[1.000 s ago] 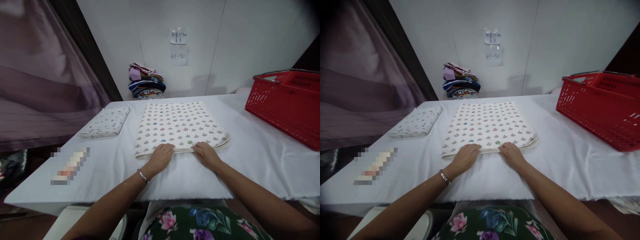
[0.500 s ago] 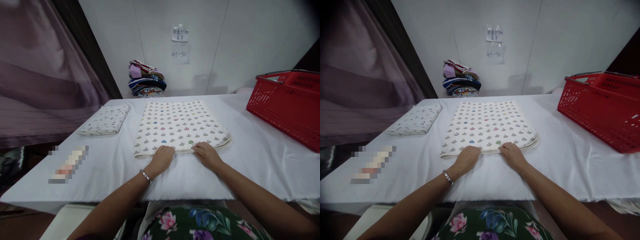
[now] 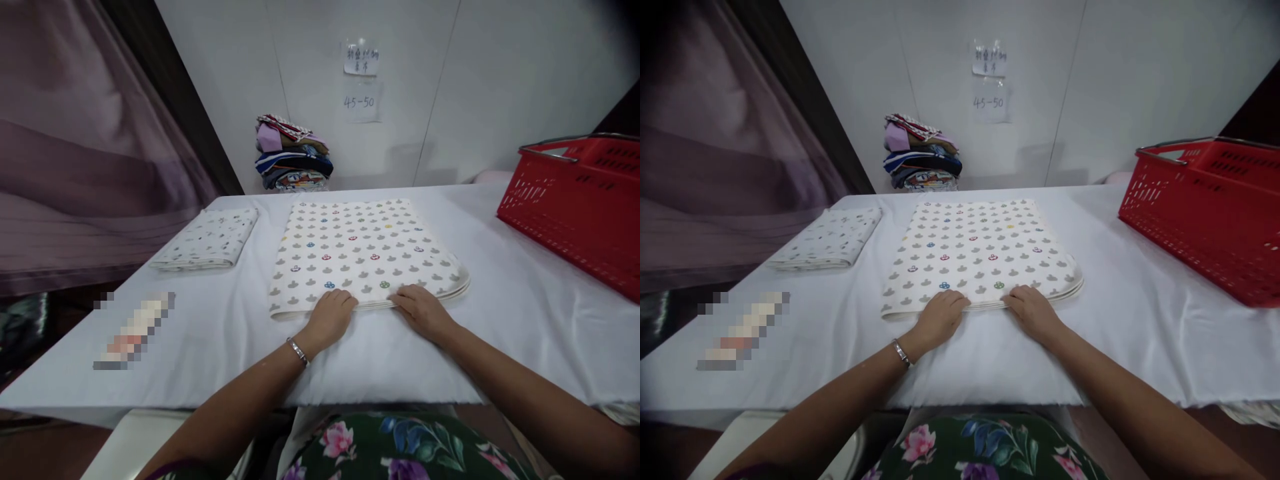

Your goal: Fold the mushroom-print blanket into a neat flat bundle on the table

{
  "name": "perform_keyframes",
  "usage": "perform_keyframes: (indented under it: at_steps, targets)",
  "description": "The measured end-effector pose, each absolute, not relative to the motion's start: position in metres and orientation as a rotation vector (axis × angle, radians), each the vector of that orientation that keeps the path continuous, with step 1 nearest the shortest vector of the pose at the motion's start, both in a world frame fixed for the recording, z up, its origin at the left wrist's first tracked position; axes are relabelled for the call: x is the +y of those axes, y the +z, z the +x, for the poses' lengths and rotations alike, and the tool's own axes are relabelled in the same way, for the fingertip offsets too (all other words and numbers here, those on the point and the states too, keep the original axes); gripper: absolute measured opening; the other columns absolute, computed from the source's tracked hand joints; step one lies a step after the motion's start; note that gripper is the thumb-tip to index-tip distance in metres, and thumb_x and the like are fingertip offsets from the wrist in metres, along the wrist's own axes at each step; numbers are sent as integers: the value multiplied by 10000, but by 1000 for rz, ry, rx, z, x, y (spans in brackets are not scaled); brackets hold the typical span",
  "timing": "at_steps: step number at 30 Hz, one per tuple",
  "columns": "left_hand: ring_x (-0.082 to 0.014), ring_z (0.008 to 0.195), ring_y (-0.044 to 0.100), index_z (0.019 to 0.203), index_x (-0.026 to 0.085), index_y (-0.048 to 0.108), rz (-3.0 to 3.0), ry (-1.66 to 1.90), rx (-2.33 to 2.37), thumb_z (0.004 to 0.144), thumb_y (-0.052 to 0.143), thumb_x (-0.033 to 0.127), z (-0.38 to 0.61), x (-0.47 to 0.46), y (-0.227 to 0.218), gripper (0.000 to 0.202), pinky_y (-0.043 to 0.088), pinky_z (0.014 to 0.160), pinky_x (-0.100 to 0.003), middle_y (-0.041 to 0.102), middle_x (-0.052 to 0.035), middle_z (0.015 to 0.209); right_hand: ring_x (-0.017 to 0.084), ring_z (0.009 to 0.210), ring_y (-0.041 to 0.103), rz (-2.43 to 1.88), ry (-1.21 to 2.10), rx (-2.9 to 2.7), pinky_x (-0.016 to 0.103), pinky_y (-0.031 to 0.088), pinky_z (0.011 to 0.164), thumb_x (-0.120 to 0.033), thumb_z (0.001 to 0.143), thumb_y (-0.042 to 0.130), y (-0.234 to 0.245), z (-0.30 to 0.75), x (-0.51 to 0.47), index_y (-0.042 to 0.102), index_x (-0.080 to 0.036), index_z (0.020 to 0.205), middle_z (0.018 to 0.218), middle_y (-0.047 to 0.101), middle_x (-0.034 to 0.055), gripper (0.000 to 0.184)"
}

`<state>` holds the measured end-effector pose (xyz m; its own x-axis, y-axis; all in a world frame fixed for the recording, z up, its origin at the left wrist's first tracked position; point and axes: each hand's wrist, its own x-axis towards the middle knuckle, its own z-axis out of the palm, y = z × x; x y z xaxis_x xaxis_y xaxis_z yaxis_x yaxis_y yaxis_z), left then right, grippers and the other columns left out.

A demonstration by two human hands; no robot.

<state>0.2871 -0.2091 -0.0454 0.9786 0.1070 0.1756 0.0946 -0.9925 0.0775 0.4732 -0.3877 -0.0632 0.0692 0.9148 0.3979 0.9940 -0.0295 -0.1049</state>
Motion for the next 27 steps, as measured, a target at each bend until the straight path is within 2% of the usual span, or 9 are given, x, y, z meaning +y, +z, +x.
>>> perform_keyframes:
  at_steps: [10,14,20,27]
  targets:
    - [-199,906,511,990,201,548,2965,393,137,847,470,184,286,-203,-54,163,416,798,-359,579,-49,948,213,889,485,-2036,-368,-1990,336,373,763,-167,916,408,-59,446,-371,568,-149,1124,1009,601,108,263]
    - [-197,882,516,984,202,547,2928,425,180,834,491,183,287,-203,-55,161,417,804,-357,587,-42,912,203,827,477,-2008,-359,-2049,326,358,731,-161,912,411,-58,423,-340,586,-155,1053,912,589,83,225]
    - [-191,849,519,908,185,534,2892,440,315,814,522,207,283,-204,-58,97,420,773,-335,591,-37,863,194,723,463,-2037,-383,-2038,314,332,654,-83,867,415,-62,411,-312,600,-148,826,775,546,65,201]
    - [-190,938,508,939,188,536,2981,418,345,819,483,142,259,-194,-47,139,404,816,-344,589,-46,980,208,762,491,-1954,-426,-2067,311,358,663,-78,849,440,-72,415,-318,620,-127,967,834,587,86,221]
